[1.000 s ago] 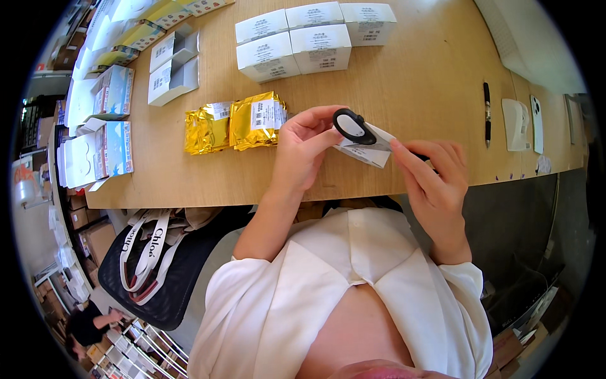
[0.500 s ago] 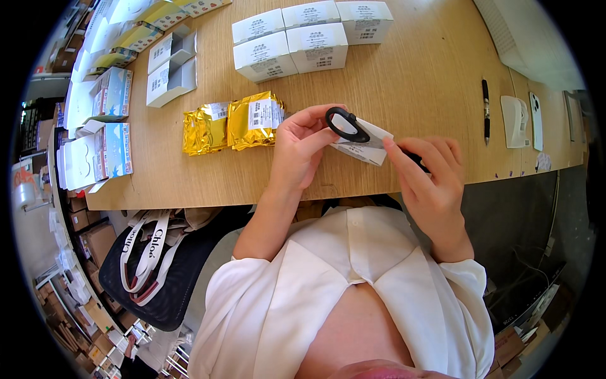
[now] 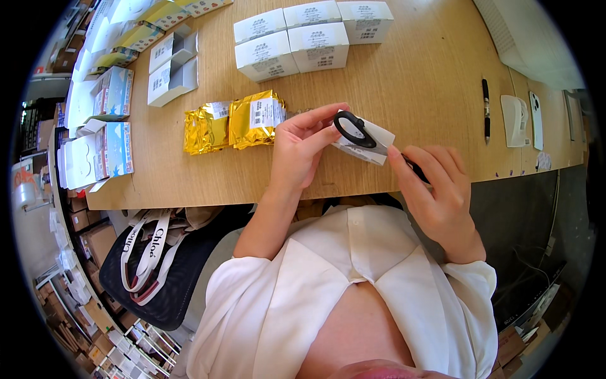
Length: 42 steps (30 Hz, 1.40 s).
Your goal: The person unpacks several small white boxes from larger display boxes on a table. They arrange the small boxes in rows, then use scissors to cut the tape on some of them. The person opens the boxes to reveal gold foil-wrapped items inside and places them on the table.
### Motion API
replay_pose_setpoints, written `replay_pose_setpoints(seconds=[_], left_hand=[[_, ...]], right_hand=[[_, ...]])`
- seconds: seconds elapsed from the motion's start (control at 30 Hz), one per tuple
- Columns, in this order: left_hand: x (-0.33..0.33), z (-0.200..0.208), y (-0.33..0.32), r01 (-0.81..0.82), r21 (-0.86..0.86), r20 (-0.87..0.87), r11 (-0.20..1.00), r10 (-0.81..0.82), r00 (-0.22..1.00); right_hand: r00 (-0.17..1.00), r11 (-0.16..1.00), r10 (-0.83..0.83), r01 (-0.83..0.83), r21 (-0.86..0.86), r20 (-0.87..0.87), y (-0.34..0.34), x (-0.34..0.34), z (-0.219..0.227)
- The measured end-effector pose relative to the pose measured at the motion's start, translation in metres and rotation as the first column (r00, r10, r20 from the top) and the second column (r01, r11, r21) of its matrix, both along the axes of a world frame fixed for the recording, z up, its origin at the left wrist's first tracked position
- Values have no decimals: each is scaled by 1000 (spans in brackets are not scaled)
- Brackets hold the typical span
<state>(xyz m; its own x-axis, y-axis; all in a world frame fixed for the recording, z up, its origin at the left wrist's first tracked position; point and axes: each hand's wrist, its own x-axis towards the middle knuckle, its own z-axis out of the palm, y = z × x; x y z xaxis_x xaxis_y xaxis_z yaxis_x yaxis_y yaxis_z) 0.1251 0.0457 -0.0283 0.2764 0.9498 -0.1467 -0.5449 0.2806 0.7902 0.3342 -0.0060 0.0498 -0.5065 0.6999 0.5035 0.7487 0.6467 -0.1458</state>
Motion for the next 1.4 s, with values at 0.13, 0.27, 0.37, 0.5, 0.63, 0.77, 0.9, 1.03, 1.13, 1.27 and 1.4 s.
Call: replay_pose_setpoints(seconds=[0.13,0.27,0.37,0.5,0.63,0.77,0.9,1.03,1.13,1.27,1.4], left_hand=[[1,5,-1,-5,-10,-33,1000,4,999],[-1,7,-1,-3,-22,-43,1000,2,999],[0,7,-1,-7,-31,-52,1000,5,999],[-1,6,-2,-12,-32,-67,999,10,998],[2,4,-1,-17,-37,-68,999,15,998],[-1,2,-2,-16,-3,-72,1000,15,997],[5,5,-6,-35,33,-122,999,39,992],[14,9,-11,-49,141,-313,989,91,945],[23,-2,-25,-59,414,-377,908,230,897],[29,2,-37,105,622,-661,776,447,602],[37,-10,-41,43,531,-687,846,400,606]], right_hand=[[999,999,36,-36,-7,17,0,6,3],[999,998,50,-50,-27,0,-3,11,6],[999,998,32,-30,-53,34,-9,16,10],[1000,999,27,-26,-45,16,-15,21,13],[1000,999,0,2,-44,26,-20,30,18],[942,953,-304,303,-30,-142,-25,46,13],[682,728,-681,668,-153,-267,-2,89,-26],[580,610,-793,754,-245,-187,6,104,-63],[633,633,-773,766,-116,-34,5,109,-79],[643,645,-764,756,-114,-59,5,91,-72],[656,879,-452,210,-428,-605,5,59,-63]])
